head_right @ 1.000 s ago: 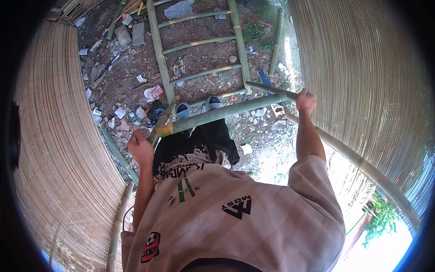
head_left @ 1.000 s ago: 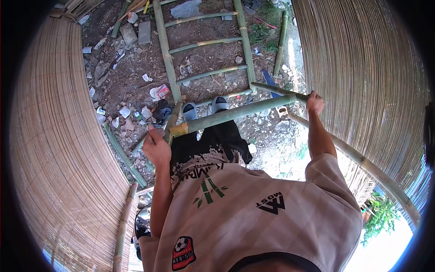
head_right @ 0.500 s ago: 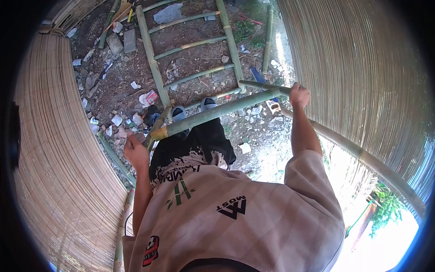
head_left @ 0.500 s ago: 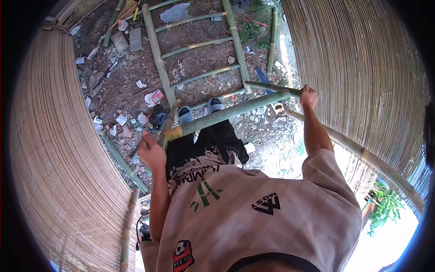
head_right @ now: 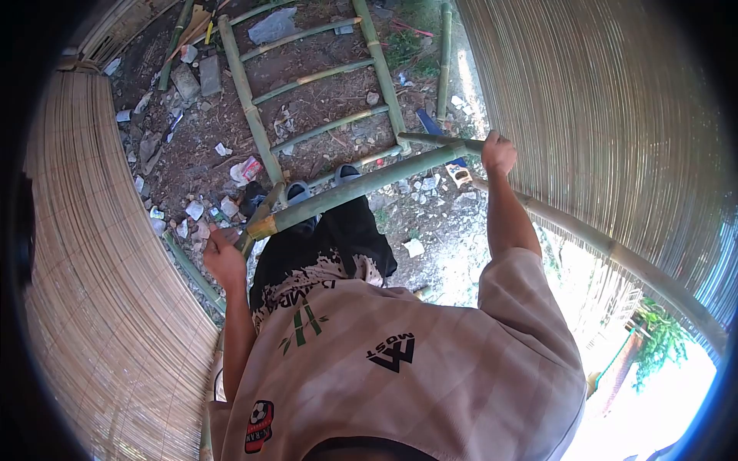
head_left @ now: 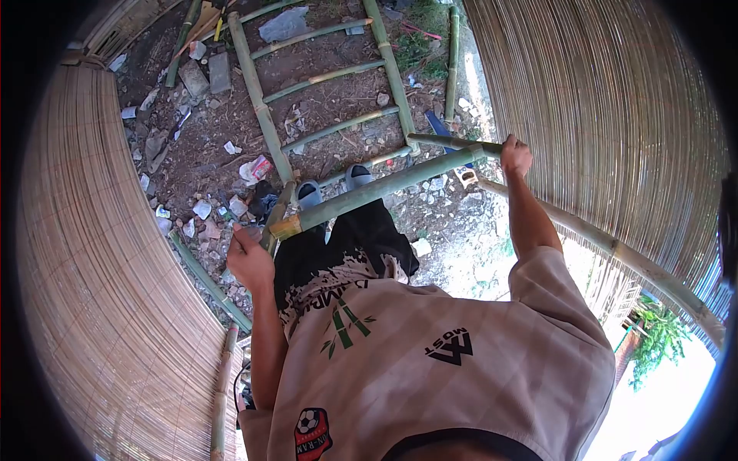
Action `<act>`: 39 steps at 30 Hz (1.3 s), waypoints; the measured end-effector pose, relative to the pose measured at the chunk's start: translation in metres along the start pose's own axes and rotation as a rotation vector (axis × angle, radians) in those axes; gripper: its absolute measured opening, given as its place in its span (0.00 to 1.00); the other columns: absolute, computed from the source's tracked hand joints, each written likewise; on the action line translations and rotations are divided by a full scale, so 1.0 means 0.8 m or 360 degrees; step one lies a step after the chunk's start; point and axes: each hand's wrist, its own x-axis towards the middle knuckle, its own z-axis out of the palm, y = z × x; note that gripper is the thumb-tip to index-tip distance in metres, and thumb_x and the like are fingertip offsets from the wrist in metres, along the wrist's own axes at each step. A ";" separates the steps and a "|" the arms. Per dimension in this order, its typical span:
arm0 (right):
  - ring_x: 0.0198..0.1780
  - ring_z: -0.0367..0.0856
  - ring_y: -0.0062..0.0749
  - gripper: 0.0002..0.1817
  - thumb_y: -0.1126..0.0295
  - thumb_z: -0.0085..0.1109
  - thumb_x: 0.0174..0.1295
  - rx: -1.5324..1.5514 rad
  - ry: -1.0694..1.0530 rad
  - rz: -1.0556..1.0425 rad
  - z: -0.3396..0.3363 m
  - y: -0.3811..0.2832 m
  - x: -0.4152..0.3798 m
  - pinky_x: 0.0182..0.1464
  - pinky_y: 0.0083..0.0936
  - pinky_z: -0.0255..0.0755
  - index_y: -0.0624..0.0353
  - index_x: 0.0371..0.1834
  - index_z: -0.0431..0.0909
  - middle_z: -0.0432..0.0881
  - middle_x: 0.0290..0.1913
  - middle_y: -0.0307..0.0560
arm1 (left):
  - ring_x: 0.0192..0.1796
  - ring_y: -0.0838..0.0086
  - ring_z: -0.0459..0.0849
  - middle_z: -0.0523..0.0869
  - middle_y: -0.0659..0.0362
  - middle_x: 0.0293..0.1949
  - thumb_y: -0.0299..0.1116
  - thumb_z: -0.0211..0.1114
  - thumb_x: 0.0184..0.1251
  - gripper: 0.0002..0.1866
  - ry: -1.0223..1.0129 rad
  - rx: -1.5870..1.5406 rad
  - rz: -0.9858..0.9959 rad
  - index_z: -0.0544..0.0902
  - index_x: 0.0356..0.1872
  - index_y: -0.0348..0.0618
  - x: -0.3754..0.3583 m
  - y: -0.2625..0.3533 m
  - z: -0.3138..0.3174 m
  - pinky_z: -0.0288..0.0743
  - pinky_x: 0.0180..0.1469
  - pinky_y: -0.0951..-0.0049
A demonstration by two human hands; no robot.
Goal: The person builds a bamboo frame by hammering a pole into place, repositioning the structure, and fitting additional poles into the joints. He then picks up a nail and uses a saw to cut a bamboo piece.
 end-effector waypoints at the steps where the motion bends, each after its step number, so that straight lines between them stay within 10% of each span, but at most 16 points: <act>1: 0.48 0.81 0.67 0.30 0.50 0.36 0.64 -0.0007 -0.0008 0.0002 -0.001 -0.001 0.001 0.57 0.52 0.71 0.62 0.40 0.86 0.83 0.44 0.68 | 0.32 0.63 0.87 0.88 0.50 0.29 0.46 0.49 0.78 0.28 -0.0012 -0.0026 -0.0013 0.86 0.35 0.28 0.000 0.001 0.000 0.78 0.39 0.64; 39: 0.48 0.81 0.67 0.30 0.50 0.39 0.61 0.0079 0.0045 -0.0029 -0.006 0.002 -0.003 0.56 0.52 0.71 0.63 0.40 0.86 0.83 0.43 0.69 | 0.32 0.49 0.86 0.87 0.46 0.26 0.50 0.50 0.75 0.26 0.0009 0.0421 0.0157 0.88 0.33 0.39 -0.003 0.022 0.007 0.76 0.37 0.55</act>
